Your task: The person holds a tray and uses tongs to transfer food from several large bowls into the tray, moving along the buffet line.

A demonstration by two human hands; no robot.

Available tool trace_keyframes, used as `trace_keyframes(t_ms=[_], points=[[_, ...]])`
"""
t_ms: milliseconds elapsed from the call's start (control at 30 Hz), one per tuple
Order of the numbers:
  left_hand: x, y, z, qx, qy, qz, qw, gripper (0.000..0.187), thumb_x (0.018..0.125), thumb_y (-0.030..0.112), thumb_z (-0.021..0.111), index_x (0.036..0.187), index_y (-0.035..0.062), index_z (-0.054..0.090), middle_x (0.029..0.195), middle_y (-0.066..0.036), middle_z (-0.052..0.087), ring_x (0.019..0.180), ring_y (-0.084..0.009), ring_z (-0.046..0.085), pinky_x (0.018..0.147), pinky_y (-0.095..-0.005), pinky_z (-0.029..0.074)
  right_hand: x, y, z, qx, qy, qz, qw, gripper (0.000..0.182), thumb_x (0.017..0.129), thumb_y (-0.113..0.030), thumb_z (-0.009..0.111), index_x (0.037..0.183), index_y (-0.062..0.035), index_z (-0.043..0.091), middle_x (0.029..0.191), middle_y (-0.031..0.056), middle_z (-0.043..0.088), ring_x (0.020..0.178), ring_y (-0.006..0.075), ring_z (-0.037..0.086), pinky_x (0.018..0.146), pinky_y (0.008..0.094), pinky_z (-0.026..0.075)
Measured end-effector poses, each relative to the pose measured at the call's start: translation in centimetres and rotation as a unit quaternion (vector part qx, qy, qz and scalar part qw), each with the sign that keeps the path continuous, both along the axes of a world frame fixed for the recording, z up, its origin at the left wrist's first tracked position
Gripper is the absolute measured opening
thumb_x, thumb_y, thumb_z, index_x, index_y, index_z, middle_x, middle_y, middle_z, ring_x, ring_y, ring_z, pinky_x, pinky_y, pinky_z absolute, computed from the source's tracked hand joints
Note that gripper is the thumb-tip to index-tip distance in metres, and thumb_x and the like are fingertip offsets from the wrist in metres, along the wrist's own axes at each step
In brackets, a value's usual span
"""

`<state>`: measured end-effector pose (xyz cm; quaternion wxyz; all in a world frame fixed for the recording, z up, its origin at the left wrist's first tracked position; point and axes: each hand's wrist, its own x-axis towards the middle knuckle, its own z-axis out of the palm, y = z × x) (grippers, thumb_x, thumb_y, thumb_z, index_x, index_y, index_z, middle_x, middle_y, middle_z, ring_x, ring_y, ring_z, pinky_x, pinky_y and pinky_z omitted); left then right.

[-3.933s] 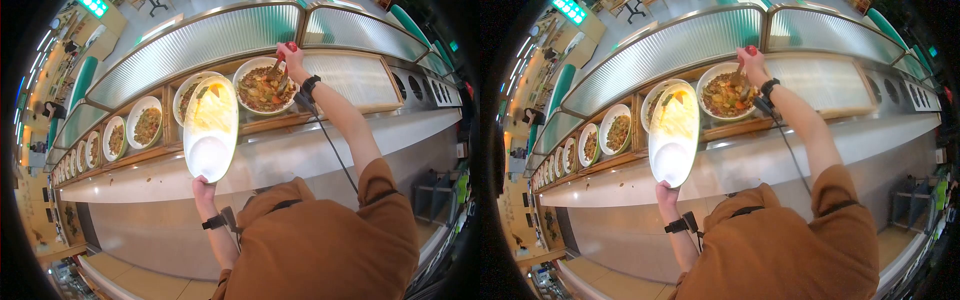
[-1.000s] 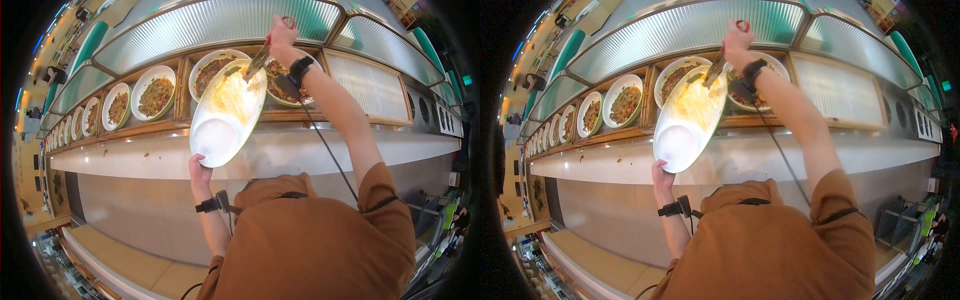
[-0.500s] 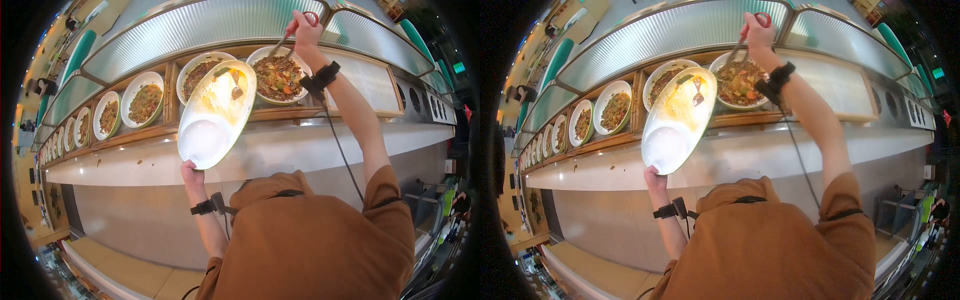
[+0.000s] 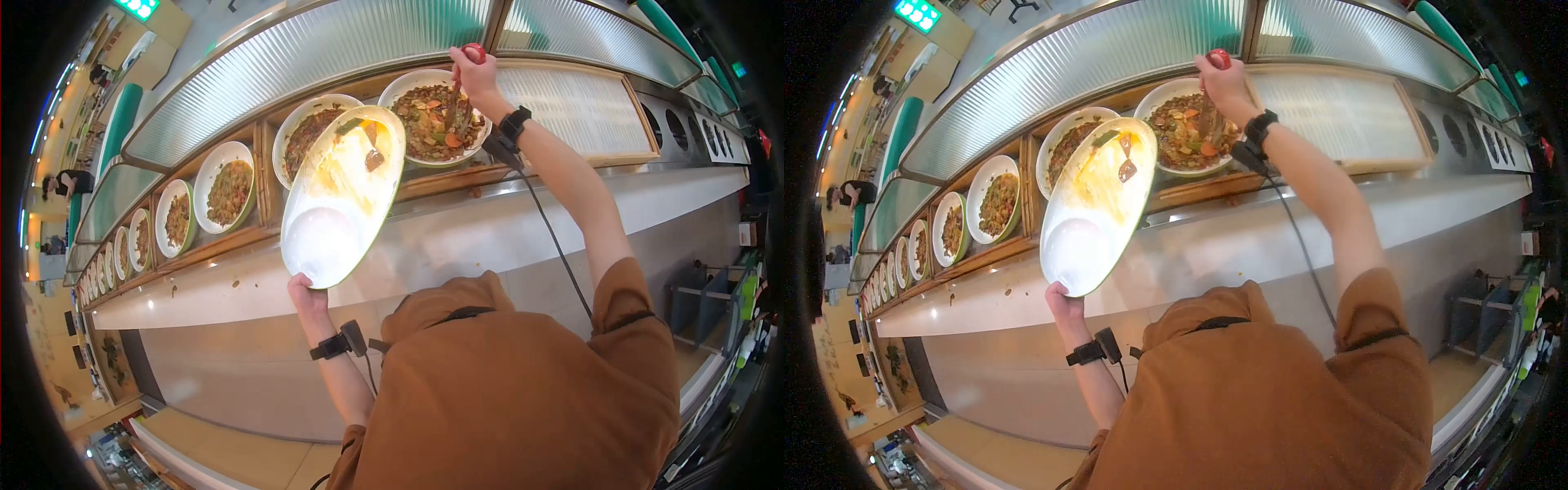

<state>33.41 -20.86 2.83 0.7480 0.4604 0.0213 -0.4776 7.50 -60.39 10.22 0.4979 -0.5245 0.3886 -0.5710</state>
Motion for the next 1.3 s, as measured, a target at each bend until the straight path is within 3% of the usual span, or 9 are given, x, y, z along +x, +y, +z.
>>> trace_keyframes(t_ms=[133,433,533,733,933,1033,1133,1233,1300], points=[[-0.2,0.0,0.3,-0.001,0.006,-0.007,1.0,0.071,0.049,0.002,0.04,0.12,-0.0092,0.037,0.116,-0.018,0.05,0.11,-0.0325,0.048,0.097,-0.0408,0.04,0.7,0.4,-0.9,0.005,0.072,-0.013,0.997,0.029,0.075,-0.025,0.064,0.059,-0.0034,0.055,0.052,0.0017,0.053,0.045,0.0091,0.047,0.047,0.0261,0.038],[-0.2,-0.1,-0.8,0.008,0.005,0.0,1.0,0.07,0.049,0.001,0.04,0.119,-0.0086,0.038,0.117,-0.018,0.049,0.11,-0.033,0.047,0.098,-0.0408,0.039,0.3,-1.2,-2.6,0.015,0.025,-0.081,0.996,0.024,0.078,-0.017,0.063,0.063,-0.0053,0.049,0.048,0.0022,0.048,0.04,0.0109,0.045,0.038,0.0246,0.036],[-0.4,-0.1,-0.7,0.004,0.005,-0.004,1.0,0.069,0.05,0.001,0.04,0.119,-0.0088,0.038,0.116,-0.018,0.049,0.109,-0.0321,0.048,0.097,-0.04,0.041,-0.1,0.3,-0.7,0.033,-0.03,-0.024,0.999,0.024,0.078,-0.018,0.063,0.062,-0.0054,0.049,0.048,0.002,0.047,0.04,0.011,0.045,0.039,0.0249,0.036],[-0.8,0.0,-0.3,0.019,0.007,0.002,1.0,0.068,0.051,0.001,0.04,0.118,-0.0096,0.038,0.114,-0.017,0.051,0.107,-0.031,0.05,0.094,-0.0395,0.042,0.3,2.2,-1.3,-0.047,0.094,-0.094,0.99,0.029,0.079,-0.02,0.062,0.057,-0.0039,0.051,0.048,0.0018,0.049,0.043,0.0093,0.046,0.041,0.026,0.036],[-1.0,0.0,-0.3,0.018,0.014,-0.001,1.0,0.073,0.049,0.002,0.04,0.122,-0.0077,0.037,0.119,-0.018,0.048,0.113,-0.0328,0.046,0.1,-0.0412,0.038,0.4,2.7,-2.3,-0.019,0.1,-0.145,0.984,0.036,0.074,-0.032,0.064,0.056,-0.0026,0.055,0.049,0.0066,0.051,0.047,0.0197,0.05,0.051,0.0328,0.039],[-0.8,0.0,-0.8,0.005,0.009,-0.008,1.0,0.073,0.05,0.002,0.04,0.122,-0.0076,0.037,0.119,-0.018,0.048,0.113,-0.0332,0.045,0.1,-0.0413,0.037,0.4,1.6,-2.2,-0.045,0.09,-0.193,0.976,0.038,0.077,-0.023,0.065,0.05,-0.0049,0.046,0.046,-0.002,0.045,0.041,0.0078,0.044,0.042,0.0251,0.035],[-0.9,0.1,-0.7,0.006,0.005,-0.011,1.0,0.073,0.05,0.002,0.04,0.122,-0.0074,0.037,0.119,-0.018,0.048,0.113,-0.033,0.045,0.1,-0.0413,0.037,-0.2,0.3,-2.5,-0.022,0.11,-0.228,0.967,0.04,0.072,-0.036,0.066,0.056,-0.0018,0.055,0.048,0.0068,0.05,0.046,0.0193,0.05,0.05,0.0336,0.039],[-1.0,0.1,-0.6,0.015,0.005,-0.008,1.0,0.073,0.05,0.001,0.04,0.122,-0.0072,0.037,0.119,-0.017,0.048,0.113,-0.0327,0.046,0.1,-0.0412,0.037,-0.2,-0.7,-3.0,-0.046,0.082,-0.259,0.961,0.039,0.076,-0.023,0.067,0.05,-0.0053,0.044,0.046,-0.0009,0.043,0.038,0.0098,0.044,0.038,0.0274,0.036],[-1.0,0.1,-0.7,0.012,0.005,-0.009,1.0,0.072,0.05,0.001,0.04,0.122,-0.0071,0.037,0.119,-0.017,0.048,0.113,-0.0326,0.046,0.1,-0.0411,0.037,-0.4,-1.3,-3.5,-0.035,0.069,-0.26,0.963,0.038,0.076,-0.023,0.067,0.051,-0.0053,0.044,0.046,0.0,0.043,0.038,0.0105,0.044,0.038,0.0279,0.037]])
